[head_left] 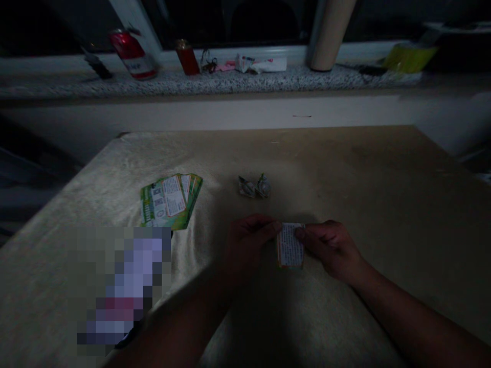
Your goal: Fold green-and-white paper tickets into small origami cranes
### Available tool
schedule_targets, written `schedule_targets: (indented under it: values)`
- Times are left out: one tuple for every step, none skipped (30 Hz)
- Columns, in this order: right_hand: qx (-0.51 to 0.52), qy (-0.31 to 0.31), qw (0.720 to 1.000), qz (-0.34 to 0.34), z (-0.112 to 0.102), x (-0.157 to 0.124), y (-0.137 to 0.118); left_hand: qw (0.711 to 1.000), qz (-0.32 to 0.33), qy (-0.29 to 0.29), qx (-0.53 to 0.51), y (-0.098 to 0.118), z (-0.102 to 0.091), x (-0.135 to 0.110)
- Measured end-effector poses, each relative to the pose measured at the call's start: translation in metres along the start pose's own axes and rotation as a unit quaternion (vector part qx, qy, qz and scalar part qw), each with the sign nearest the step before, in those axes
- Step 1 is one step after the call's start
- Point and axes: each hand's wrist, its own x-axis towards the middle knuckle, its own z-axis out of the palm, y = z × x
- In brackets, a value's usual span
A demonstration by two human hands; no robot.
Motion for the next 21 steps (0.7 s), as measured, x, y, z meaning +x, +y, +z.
schedule_targets:
  values:
    - [0.000,0.002,1.000,0.002,0.001,0.001,-0.001,1.000,0.005,-0.001,0.003,0.000,0.000,0.000]
    - [0.003,0.005,1.000,0.001,0.001,0.001,-0.001,1.000,0.012,0.002,0.005,0.000,-0.001,0.001]
    - [0.008,0.005,1.000,0.000,0.001,0.002,-0.001,1.000,0.017,0.004,0.006,0.000,-0.001,0.001]
    - [0.012,0.003,1.000,-0.002,0.002,0.002,-0.001,1.000,0.021,0.007,0.005,0.000,-0.001,0.002]
    - [0.014,0.001,1.000,-0.004,0.002,0.002,-0.001,1.000,0.022,0.011,0.002,-0.001,-0.002,0.002]
    - [0.014,0.001,1.000,-0.007,0.001,0.002,0.000,1.000,0.020,0.014,0.000,-0.001,-0.002,0.003]
    - [0.010,0.003,1.000,-0.009,0.001,0.002,0.000,1.000,0.018,0.014,0.000,-0.002,-0.001,0.003]
    - [0.003,0.006,1.000,-0.008,0.000,0.001,0.001,1.000,0.017,0.014,0.002,-0.002,-0.001,0.004]
    - [-0.005,0.008,1.000,-0.004,0.000,0.001,0.002,1.000,0.016,0.012,0.006,-0.003,-0.001,0.004]
    - [-0.012,0.009,1.000,0.001,-0.001,0.000,0.003,1.000,0.016,0.011,0.012,-0.003,-0.001,0.004]
    - [-0.020,0.005,1.000,0.009,-0.002,-0.001,0.004,1.000,0.016,0.010,0.020,-0.003,-0.001,0.005]
    - [-0.027,-0.004,0.999,0.017,-0.003,-0.001,0.005,0.999,0.016,0.011,0.031,-0.003,-0.002,0.005]
    - [-0.035,-0.017,0.999,0.023,-0.004,-0.001,0.007,0.999,0.017,0.012,0.046,-0.002,-0.003,0.005]
    - [-0.042,-0.031,0.998,0.028,-0.005,-0.002,0.008,0.998,0.018,0.011,0.063,-0.002,-0.004,0.005]
    - [-0.052,-0.044,0.997,0.031,-0.007,-0.002,0.009,0.996,0.024,0.011,0.084,-0.001,-0.005,0.005]
    - [-0.066,-0.052,0.996,0.032,-0.008,-0.003,0.010,0.993,0.031,0.012,0.109,0.000,-0.006,0.005]
    - [-0.085,-0.050,0.995,0.032,-0.010,-0.003,0.011,0.989,0.039,0.014,0.139,0.001,-0.007,0.005]
    - [-0.110,-0.035,0.993,0.027,-0.012,-0.003,0.012,0.984,0.047,0.015,0.169,0.002,-0.008,0.005]
    - [-0.141,-0.010,0.990,0.020,-0.015,-0.003,0.012,0.977,0.056,0.017,0.204,0.002,-0.010,0.006]
    - [-0.176,0.024,0.984,0.005,-0.017,-0.002,0.013,0.968,0.067,0.019,0.242,0.002,-0.010,0.007]
    - [-0.210,0.057,0.976,-0.016,-0.019,-0.001,0.013,0.956,0.080,0.017,0.283,0.002,-0.011,0.007]
